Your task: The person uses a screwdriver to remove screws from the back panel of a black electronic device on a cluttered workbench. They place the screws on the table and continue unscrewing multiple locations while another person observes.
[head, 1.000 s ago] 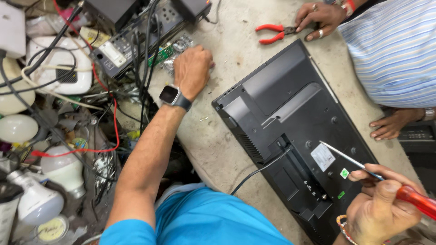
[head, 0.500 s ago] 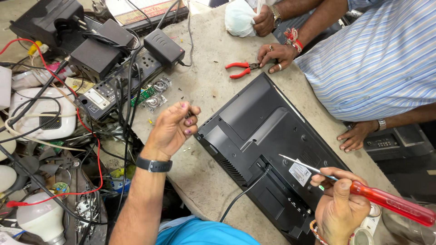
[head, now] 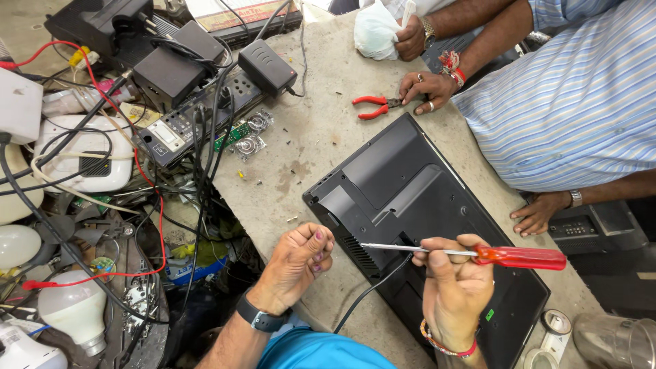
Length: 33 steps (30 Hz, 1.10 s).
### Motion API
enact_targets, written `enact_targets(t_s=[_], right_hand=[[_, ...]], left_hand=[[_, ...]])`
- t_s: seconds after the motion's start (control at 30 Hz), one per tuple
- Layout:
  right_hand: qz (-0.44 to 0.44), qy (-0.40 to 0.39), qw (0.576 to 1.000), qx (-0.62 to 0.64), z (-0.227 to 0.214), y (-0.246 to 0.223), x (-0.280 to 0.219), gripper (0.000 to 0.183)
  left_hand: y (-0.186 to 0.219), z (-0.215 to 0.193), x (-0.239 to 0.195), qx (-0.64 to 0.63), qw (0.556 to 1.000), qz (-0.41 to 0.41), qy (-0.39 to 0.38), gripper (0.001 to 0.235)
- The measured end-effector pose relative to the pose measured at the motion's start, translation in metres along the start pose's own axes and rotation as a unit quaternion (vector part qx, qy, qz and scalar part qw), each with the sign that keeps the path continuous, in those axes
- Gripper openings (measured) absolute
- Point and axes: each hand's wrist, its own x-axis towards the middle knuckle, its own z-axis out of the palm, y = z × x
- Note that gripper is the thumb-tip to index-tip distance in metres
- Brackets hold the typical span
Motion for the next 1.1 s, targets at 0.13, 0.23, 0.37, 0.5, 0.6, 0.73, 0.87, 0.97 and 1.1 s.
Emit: enact_targets(t_s=[0.13, 0.23, 0.37, 0.5, 0.6, 0.73, 0.87, 0.97, 1.1], right_hand=[[-0.011, -0.039, 0.998, -0.046, 0.012, 0.013, -0.006, 0.038], [-0.019, -0.068, 0.994, -0.082, 0.017, 0.016, -0.009, 0.036], [0.0, -0.088, 0.99, -0.107, 0.019, 0.014, -0.006, 0.035], [0.003, -0.097, 0.989, -0.116, 0.02, 0.014, -0.004, 0.035], [-0.003, -0.098, 0.987, -0.13, 0.02, 0.014, -0.004, 0.035], [-0.008, -0.099, 0.986, -0.137, 0.019, 0.015, -0.006, 0.035], [0.009, -0.095, 0.987, -0.131, 0.017, 0.012, -0.007, 0.035], [-0.003, -0.118, 0.98, -0.162, 0.019, 0.011, -0.009, 0.034], [-0.012, -0.153, 0.974, -0.165, 0.024, 0.006, -0.009, 0.035]], left_hand=[[-0.017, 0.007, -0.007, -0.02, 0.999, -0.028, 0.014, 0.024], [-0.018, 0.011, -0.011, -0.018, 0.999, -0.034, 0.016, 0.024], [-0.014, 0.016, -0.014, -0.035, 0.998, -0.047, 0.017, 0.024], [-0.013, 0.017, -0.012, -0.023, 0.999, -0.043, 0.025, 0.023], [-0.015, 0.017, -0.01, -0.017, 0.999, -0.031, 0.032, 0.025], [-0.02, 0.015, -0.006, -0.036, 0.998, -0.036, 0.04, 0.028], [-0.023, 0.013, -0.006, -0.034, 0.997, -0.041, 0.052, 0.03], [-0.022, 0.012, -0.006, -0.032, 0.997, -0.04, 0.062, 0.029], [-0.022, 0.014, -0.008, -0.014, 0.997, -0.031, 0.076, 0.029]])
